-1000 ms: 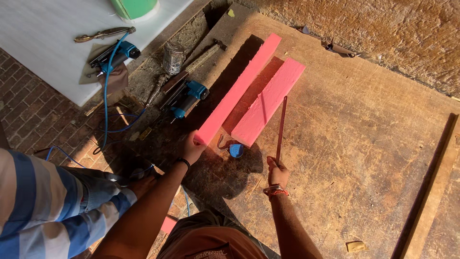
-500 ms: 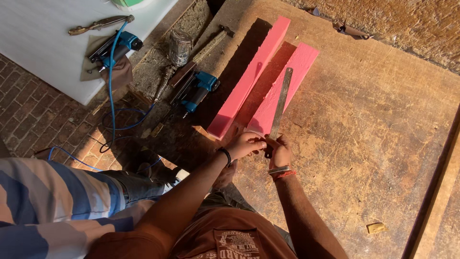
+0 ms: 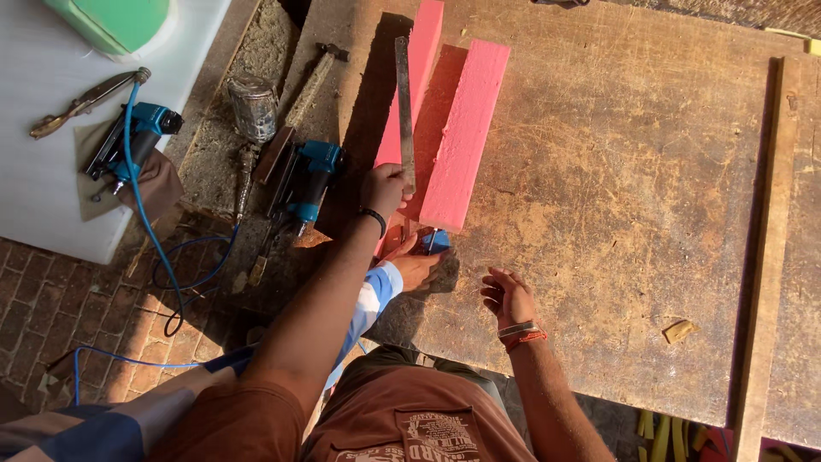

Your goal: The person carries a foam-covered wooden board to a workbench, measures pink foam strips with a ruler, cuts a foam strip with a hand saw, then applies adhesive with a glue gun along a foam strip and presses the strip onto a large pink foam board, aligning it by hand.

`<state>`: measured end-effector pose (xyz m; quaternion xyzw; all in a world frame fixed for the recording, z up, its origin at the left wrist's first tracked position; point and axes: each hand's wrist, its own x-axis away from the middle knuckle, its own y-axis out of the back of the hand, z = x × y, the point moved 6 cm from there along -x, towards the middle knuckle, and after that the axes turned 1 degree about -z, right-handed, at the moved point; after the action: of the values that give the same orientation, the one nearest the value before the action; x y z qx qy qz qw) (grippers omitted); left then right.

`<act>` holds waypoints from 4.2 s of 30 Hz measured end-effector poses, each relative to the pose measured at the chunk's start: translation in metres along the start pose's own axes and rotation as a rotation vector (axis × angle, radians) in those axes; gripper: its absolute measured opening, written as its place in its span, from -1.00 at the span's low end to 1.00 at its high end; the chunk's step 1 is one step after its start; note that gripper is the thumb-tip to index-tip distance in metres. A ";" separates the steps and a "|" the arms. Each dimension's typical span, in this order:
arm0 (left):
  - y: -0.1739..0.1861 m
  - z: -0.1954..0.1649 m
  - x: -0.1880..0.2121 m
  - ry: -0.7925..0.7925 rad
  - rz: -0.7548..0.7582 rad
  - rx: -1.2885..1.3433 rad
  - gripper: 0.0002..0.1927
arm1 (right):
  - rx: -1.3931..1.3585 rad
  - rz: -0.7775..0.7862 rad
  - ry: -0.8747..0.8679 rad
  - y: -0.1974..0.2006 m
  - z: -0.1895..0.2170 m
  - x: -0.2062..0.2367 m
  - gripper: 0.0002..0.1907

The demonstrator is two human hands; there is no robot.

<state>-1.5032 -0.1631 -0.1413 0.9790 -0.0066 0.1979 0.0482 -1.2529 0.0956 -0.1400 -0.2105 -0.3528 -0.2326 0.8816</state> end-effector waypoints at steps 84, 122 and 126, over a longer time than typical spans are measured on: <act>-0.696 0.255 1.198 0.013 2.331 -0.412 -0.84 | -0.500 -1.784 0.650 0.746 -0.306 0.740 -0.43; -1.270 0.477 1.337 -1.394 1.713 -1.496 -0.17 | -0.308 -1.852 -0.028 1.459 -0.338 0.877 -0.38; -1.265 0.475 1.320 -1.667 1.573 -1.574 0.09 | -0.101 -1.966 -0.038 1.440 -0.332 0.865 -0.36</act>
<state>-0.0625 1.0583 -0.1810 0.2619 -0.6848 -0.5187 0.4397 0.2817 0.8477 -0.0351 0.1355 -0.3745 -0.8736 0.2798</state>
